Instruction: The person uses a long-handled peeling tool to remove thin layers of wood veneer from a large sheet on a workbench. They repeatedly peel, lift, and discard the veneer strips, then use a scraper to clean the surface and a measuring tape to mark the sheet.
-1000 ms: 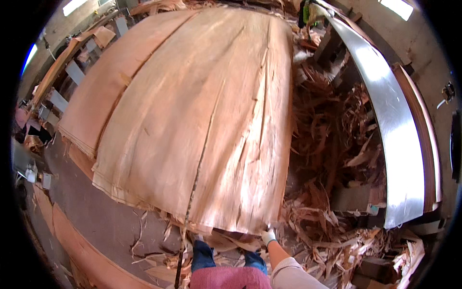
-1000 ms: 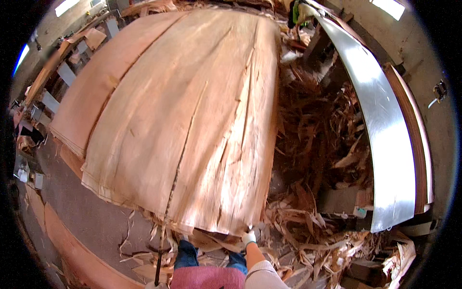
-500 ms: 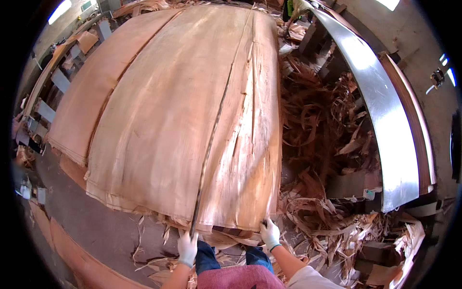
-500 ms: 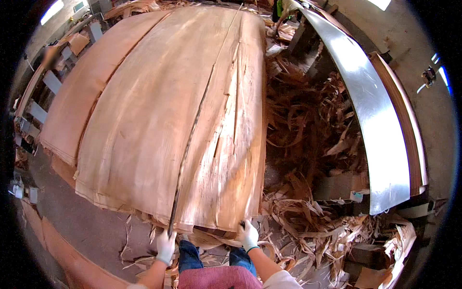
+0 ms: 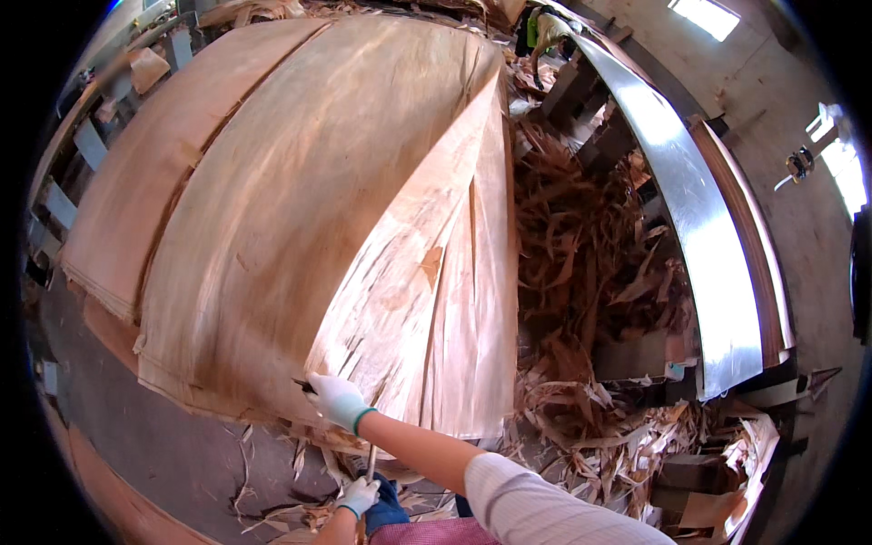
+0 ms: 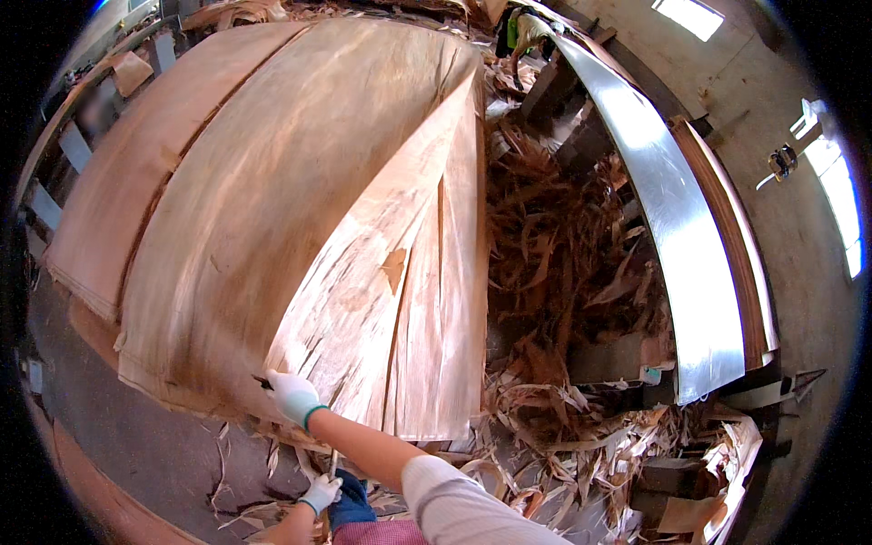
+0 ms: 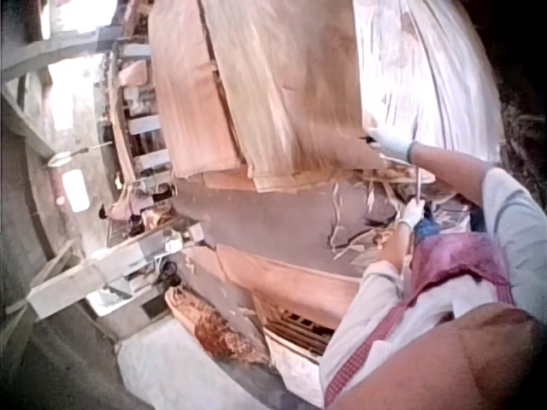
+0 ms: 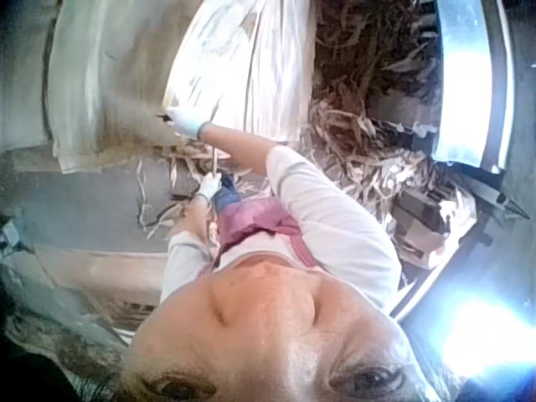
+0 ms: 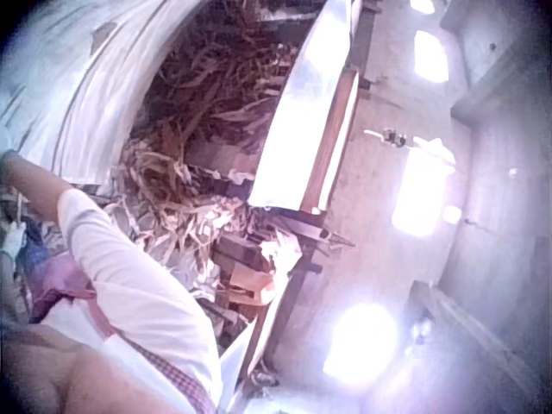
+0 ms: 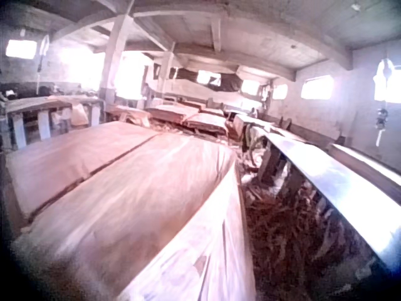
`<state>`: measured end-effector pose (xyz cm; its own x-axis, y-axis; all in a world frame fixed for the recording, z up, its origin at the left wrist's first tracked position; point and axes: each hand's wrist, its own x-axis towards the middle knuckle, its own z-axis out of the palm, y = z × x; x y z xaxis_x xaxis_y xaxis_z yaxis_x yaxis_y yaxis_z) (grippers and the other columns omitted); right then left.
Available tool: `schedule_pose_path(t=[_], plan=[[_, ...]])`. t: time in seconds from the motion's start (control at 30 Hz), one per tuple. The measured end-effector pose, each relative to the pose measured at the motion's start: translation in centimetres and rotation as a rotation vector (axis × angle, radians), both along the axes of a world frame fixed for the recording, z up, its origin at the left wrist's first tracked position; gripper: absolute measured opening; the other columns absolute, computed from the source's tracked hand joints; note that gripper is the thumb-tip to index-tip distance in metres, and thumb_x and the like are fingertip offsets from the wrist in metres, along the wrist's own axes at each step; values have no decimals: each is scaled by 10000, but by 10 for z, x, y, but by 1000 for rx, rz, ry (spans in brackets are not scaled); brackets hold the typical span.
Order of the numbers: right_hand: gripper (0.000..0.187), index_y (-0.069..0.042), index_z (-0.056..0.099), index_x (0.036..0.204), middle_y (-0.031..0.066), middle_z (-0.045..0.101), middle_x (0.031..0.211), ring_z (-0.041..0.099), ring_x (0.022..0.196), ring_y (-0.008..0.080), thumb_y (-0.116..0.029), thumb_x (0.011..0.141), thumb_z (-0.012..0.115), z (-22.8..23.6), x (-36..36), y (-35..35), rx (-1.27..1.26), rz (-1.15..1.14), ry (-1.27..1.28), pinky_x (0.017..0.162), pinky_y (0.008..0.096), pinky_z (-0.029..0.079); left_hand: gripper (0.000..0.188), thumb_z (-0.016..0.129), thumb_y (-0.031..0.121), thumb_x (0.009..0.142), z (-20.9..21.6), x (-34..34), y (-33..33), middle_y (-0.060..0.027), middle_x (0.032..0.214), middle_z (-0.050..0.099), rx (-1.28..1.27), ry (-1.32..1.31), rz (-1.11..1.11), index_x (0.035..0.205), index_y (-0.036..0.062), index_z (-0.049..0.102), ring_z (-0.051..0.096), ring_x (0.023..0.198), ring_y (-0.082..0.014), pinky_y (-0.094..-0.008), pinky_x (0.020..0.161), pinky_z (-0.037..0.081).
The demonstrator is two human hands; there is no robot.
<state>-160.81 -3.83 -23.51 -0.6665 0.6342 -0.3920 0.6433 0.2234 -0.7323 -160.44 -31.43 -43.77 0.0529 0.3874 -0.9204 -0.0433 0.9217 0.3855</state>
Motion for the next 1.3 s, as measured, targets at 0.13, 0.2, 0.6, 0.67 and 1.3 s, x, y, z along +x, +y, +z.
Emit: schedule_pose_path(t=[0.13, 0.2, 0.6, 0.67, 1.3], plan=[[255, -31, 565, 989, 218, 648, 928, 611, 911, 407, -262, 883, 538, -71, -33, -4, 30, 22, -69, 770, 495, 473, 127, 536, 132, 945, 80, 11, 65, -7, 673, 485, 251, -168, 176, 955, 24, 470, 489, 544, -108, -260, 499, 427], [262, -36, 578, 994, 221, 649, 920, 616, 893, 407, -268, 879, 536, -79, -41, -11, 2, 91, -98, 755, 492, 472, 165, 534, 168, 939, 56, 10, 56, -48, 718, 537, 313, -339, 266, 961, 8, 503, 527, 583, -133, -297, 543, 455], [401, -19, 520, 1242, 209, 641, 1060, 633, 971, 336, -207, 896, 595, -12, -4, -30, -80, 91, -34, 818, 373, 494, 148, 595, 155, 884, 87, -47, 73, -85, 801, 653, 849, 254, -125, 944, 20, 608, 630, 712, -251, -363, 631, 485], [353, 9, 515, 1242, 166, 651, 1040, 646, 971, 231, -154, 932, 553, 37, 31, -27, -294, -307, 200, 816, 322, 495, 121, 594, 141, 896, 103, -93, 94, -35, 712, 592, 416, -68, 180, 902, 21, 582, 573, 600, -142, -298, 524, 456], [259, 7, 645, 1004, 110, 678, 808, 636, 732, 183, -216, 898, 566, -136, 55, -23, -175, -869, -182, 671, 314, 489, 534, 514, 506, 926, 73, -124, 101, -125, 569, 541, 575, 195, 260, 813, -9, 600, 556, 492, -261, -400, 505, 459]])
